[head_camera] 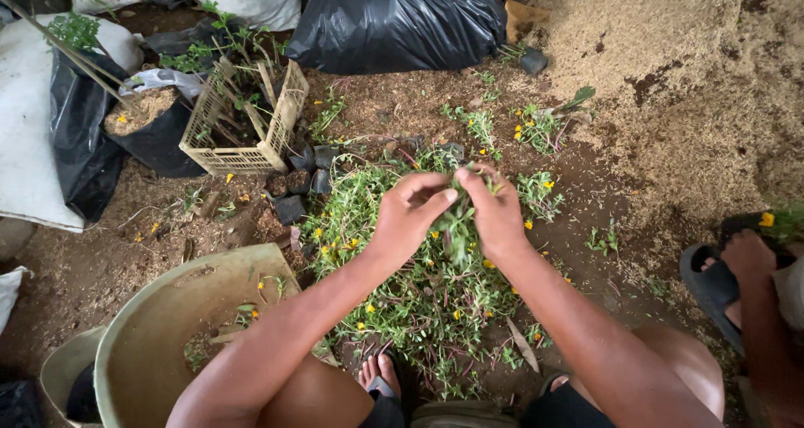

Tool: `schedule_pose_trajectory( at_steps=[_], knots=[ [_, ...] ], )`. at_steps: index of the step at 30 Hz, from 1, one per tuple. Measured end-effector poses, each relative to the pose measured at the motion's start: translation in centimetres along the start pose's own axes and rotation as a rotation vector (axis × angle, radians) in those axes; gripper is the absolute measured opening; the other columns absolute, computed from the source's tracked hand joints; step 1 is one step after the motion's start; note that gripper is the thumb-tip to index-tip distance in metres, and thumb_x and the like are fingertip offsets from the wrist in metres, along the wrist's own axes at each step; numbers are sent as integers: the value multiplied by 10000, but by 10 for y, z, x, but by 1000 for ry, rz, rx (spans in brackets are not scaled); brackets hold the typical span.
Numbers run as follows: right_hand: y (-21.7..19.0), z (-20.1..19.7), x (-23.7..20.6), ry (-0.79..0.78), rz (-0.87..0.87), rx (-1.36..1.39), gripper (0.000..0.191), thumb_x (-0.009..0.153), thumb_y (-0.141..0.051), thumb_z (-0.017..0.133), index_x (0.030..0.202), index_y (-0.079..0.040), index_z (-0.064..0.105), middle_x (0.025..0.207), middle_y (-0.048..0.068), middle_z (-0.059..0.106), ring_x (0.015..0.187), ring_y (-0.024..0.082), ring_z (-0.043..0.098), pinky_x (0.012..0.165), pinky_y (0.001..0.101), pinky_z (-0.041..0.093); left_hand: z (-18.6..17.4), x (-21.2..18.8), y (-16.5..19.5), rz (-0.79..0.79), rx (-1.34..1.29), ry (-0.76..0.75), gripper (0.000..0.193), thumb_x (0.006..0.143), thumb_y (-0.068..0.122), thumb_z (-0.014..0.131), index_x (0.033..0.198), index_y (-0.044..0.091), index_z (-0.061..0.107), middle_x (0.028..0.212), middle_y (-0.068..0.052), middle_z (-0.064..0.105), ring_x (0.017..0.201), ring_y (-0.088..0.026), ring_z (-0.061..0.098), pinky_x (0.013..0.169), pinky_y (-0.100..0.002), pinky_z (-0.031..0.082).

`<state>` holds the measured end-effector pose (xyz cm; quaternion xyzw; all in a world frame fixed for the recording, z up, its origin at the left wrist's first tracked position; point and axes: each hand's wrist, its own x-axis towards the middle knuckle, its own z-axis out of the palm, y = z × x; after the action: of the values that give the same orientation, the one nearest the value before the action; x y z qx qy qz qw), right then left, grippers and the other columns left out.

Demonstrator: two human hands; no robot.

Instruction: The person sits on the ground and sorts through a pile of green plants with small yellow flowers, picking up stems and separating leaves by hand. The separated leaves are placed into a nearby basin while the stems are discarded onto the ground.

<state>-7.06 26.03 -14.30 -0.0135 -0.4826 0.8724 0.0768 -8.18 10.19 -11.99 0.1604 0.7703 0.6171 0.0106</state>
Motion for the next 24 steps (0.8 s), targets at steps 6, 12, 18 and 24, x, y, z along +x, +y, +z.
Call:
schedule_pose_trajectory(
  at_steps=[6,12,18,24],
  knots=[
    [-1,3,-2,52,234,-99,114,882,-172,697,968,-103,668,825,15,686,680,139,660,560,290,571,-8,1,21,93,94,-300,1220,671,334,926,1563,-15,171,1590,-266,287,1466,-399,380,1198,-450,356],
    [0,6,-8,-74,168,-203,215,899,-216,728,1027,-51,675,864,62,628,715,163,598,595,309,514,-5,-4,20,-82,-11,-477,1075,642,253,870,1513,-11,297,1419,-228,510,1328,-332,517,1147,-412,409],
    [-9,17,-16,-154,-416,-726,360,863,-274,789,1077,-33,629,1129,80,579,1042,170,611,940,339,501,-3,0,-2,-120,-143,-447,747,677,129,815,1335,-38,503,1166,-154,650,1080,-233,635,951,-378,524],
    [-23,23,-24,-47,-615,-1154,431,808,-259,910,1116,-69,675,1156,100,610,1092,254,562,950,396,484,-4,0,-7,-126,-161,-398,480,681,49,764,1140,-10,636,934,-63,699,810,-156,652,703,-327,551]
  ],
)
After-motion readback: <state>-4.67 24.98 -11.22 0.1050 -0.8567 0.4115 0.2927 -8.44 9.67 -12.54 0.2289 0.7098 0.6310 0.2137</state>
